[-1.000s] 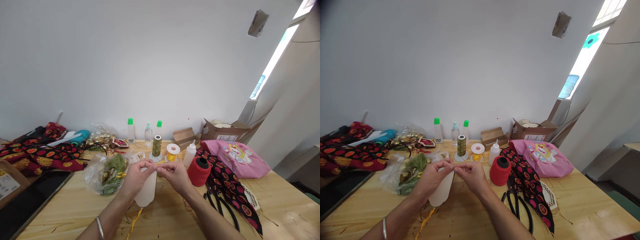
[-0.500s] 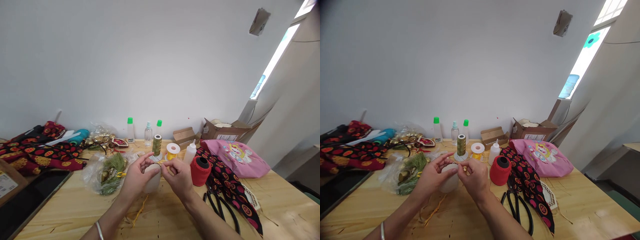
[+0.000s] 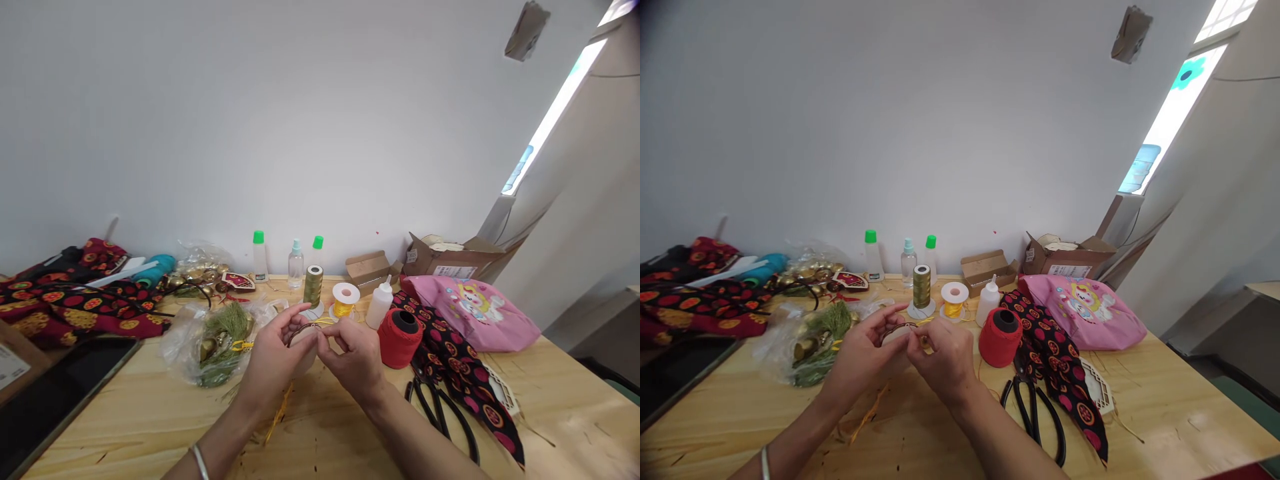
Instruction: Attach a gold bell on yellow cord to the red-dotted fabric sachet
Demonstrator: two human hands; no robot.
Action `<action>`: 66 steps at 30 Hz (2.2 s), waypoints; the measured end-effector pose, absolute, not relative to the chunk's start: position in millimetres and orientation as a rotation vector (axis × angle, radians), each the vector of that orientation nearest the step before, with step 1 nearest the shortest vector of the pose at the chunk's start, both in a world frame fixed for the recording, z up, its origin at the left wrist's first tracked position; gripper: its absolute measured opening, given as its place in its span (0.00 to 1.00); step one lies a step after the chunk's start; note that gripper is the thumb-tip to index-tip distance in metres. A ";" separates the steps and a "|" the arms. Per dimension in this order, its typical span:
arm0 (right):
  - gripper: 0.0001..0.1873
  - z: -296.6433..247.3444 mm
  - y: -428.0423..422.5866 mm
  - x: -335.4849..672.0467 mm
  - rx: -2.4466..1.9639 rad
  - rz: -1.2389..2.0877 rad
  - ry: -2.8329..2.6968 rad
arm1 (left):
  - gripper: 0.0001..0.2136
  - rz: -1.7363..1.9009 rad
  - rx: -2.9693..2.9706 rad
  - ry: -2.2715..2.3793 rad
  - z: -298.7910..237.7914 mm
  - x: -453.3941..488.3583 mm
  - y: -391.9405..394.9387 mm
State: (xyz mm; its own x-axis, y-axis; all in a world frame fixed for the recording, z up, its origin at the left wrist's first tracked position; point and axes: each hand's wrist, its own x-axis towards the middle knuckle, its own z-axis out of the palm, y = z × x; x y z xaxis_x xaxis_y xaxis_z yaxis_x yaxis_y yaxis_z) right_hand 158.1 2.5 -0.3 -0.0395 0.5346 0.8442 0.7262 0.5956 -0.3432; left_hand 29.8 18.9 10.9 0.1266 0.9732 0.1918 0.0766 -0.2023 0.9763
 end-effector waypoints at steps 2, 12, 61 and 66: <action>0.06 -0.3 2.6 158.3 -1.056 -0.209 -1.710 | 0.20 1.216 1.477 1.093 10.9 29.7 18.2; 0.07 -1.3 2.6 158.2 -1.090 -0.179 -1.733 | 0.18 1.227 1.521 1.102 10.0 30.4 17.7; 0.12 9.6 3.9 170.4 -0.802 0.927 -1.337 | 0.15 1.253 1.698 1.200 10.7 16.0 24.5; 0.10 13.1 2.0 169.2 -0.702 0.938 -1.339 | 0.17 1.118 1.785 1.142 10.2 17.7 23.5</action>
State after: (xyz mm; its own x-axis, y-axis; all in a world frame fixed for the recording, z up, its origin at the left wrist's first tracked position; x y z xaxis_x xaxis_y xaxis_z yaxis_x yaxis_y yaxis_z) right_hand 169.2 2.0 13.1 -0.0192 0.8740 0.4855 -0.1570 0.4770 -0.8648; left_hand 17.7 23.5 10.2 0.2279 0.9327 0.2794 0.2993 -0.3402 0.8914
